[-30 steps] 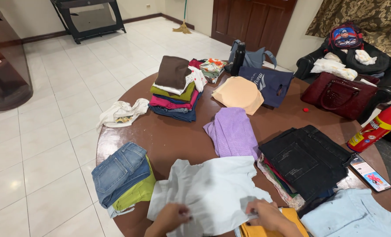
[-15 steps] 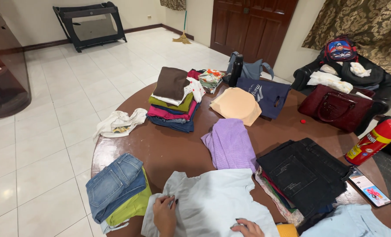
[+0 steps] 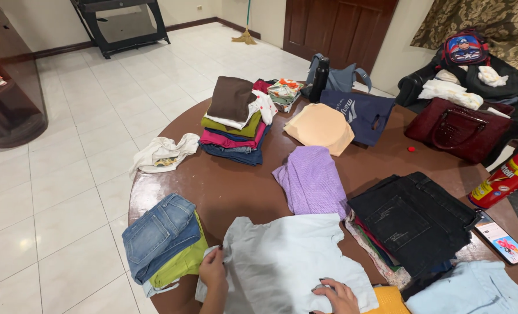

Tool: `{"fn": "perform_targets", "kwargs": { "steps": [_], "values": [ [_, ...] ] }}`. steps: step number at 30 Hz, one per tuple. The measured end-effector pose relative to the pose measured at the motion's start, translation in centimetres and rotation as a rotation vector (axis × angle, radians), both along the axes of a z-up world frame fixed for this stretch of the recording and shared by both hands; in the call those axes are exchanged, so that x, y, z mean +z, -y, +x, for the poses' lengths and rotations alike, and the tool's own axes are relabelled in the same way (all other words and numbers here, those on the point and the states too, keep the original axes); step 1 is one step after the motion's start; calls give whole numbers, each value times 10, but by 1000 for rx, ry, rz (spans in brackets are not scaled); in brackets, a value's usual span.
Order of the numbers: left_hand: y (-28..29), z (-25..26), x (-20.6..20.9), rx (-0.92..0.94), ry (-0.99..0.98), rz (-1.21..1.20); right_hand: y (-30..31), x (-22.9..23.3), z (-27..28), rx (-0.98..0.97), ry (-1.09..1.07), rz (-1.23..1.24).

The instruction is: Folding various items of clothing on a table including jeans and t-shirts.

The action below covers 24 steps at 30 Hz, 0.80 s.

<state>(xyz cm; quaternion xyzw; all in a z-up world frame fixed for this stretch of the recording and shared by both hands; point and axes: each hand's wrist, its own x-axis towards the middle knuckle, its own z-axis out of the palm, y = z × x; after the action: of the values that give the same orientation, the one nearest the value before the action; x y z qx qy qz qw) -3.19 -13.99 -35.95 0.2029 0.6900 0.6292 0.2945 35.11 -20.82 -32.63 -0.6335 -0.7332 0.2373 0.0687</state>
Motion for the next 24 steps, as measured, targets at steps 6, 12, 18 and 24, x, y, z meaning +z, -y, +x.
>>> {"fn": "perform_targets", "kwargs": {
  "steps": [6, 12, 18, 24],
  "values": [
    [69, 40, 45, -187, -371, -71, 4, 17, -6, -14, 30, -33],
    [101, 116, -37, -805, -1059, -6, 15, 37, -22, 87, 155, -27],
    [90, 105, -38, -835, -1354, 104, 13, 76, -39, 34, 248, -90],
    [80, 16, 82, -913, -992, -321, -32, 104, 3, -121, 106, 303]
  ]
}}
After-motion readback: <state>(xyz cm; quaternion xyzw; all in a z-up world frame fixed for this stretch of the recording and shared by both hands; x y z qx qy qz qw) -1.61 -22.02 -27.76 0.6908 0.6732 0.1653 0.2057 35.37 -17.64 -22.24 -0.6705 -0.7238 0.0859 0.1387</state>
